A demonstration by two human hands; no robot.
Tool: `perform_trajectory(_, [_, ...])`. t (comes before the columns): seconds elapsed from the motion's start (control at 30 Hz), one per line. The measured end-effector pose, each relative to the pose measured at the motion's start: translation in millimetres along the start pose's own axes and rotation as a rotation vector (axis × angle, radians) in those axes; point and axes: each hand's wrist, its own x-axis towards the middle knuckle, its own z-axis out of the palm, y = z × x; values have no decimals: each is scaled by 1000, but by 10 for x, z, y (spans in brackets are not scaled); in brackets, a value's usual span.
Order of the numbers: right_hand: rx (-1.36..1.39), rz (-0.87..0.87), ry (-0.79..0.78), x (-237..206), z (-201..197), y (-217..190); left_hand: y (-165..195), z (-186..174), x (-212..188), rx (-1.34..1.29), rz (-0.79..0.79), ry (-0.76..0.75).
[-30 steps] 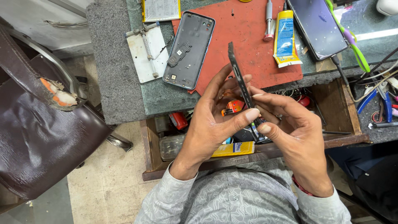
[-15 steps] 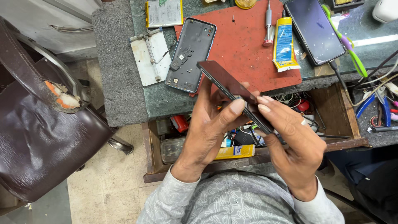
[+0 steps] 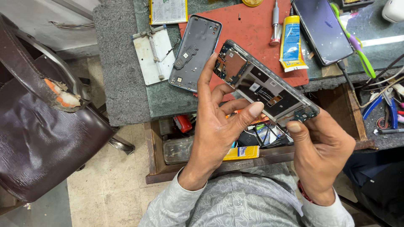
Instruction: The person repairs a disassembled smartphone at a cluttered workbench. They use a screwdriver on the phone's internal components, lift the old display assembly away, peel the protective film from a new replacement screen, connect its flex cable to the phone body, and press the new screen into place on the frame.
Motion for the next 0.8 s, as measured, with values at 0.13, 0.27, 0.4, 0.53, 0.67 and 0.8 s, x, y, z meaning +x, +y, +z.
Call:
perform_trajectory(0.13, [157, 33, -52, 19, -3, -35, 17, 13, -17, 6, -5, 19])
perform_trajectory(0.27, [302, 70, -72, 72, 41, -79, 42, 12, -37, -15, 14, 14])
perform_trajectory(0.4, [345, 147, -68, 105, 34, -112, 69, 28, -79, 27, 50, 17])
perform_trajectory(0.53, [309, 118, -64, 99, 27, -105, 96, 56, -92, 51, 64, 7])
perform_trajectory(0.67, [-20, 1, -124, 57, -42, -137, 127, 79, -74, 15, 6, 25])
perform_trajectory(0.8, [-97, 57, -194, 100, -151, -189, 133, 128, -20, -38, -60, 89])
